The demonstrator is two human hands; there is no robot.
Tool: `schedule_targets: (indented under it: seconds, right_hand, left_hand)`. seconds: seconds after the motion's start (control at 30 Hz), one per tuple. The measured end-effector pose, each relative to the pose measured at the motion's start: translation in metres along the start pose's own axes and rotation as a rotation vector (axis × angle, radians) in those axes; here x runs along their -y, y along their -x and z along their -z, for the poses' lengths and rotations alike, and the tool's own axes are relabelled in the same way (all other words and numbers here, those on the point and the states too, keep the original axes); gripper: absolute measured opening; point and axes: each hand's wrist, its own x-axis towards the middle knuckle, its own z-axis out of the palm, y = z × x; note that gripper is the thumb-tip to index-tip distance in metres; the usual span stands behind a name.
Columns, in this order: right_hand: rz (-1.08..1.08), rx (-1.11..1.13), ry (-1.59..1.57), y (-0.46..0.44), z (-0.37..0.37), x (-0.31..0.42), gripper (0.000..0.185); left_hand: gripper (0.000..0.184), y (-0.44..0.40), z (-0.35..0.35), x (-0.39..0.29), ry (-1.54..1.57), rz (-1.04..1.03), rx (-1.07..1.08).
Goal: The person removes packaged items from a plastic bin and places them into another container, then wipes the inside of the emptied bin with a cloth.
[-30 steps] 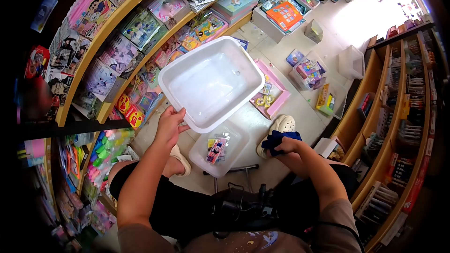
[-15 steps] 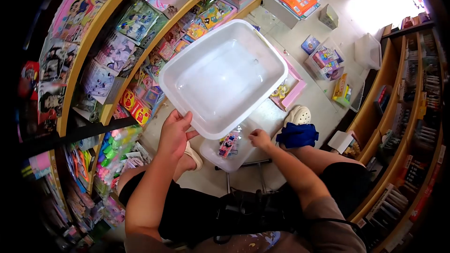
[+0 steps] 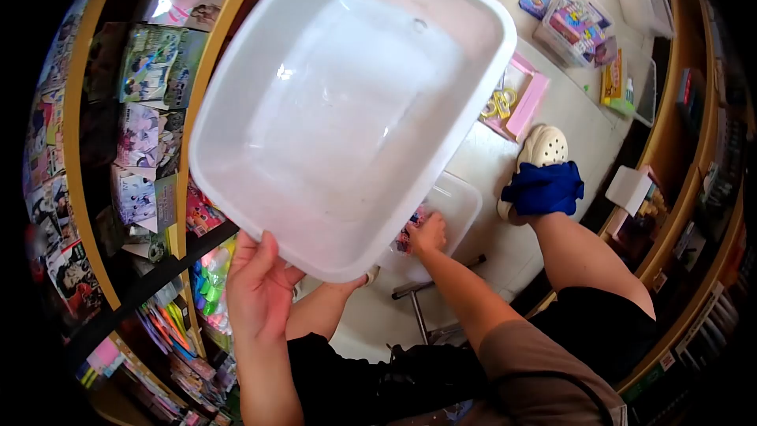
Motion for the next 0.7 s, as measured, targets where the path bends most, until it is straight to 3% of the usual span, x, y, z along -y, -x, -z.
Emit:
schedule_targets:
  seconds: [0.17,0.37,0.47,0.57,0.7]
  right_hand:
    - [0.181,0.251,-0.14,0.002,-0.014,-0.011,0.036]
    - [0.646,0.269,-0.038,-0.008,0.011,0.003,0.034]
    - [0.574,0.629,0.307,-0.02,0.031,0.021,0.038]
    - [0.648,0.565,0.548,-0.004,0.027,0.023,0.039]
    - [0.926,0.23,0.437,-0.021,0.023,0.028,0.026]
  left_hand:
    - [0.028,0.01,0.006,-0.005,0.022,-0.051,-0.051]
    - [0.037,0.019,0.028,-0.011,0.077,-0.074,0.054]
    - [0.036,0.024,0.027,-0.014,0.066,-0.092,0.022]
    - [0.029,0.026,0.02,-0.017,0.047,-0.114,-0.018]
    - [0.029,0.026,0.021,-0.018,0.05,-0.102,-0.03]
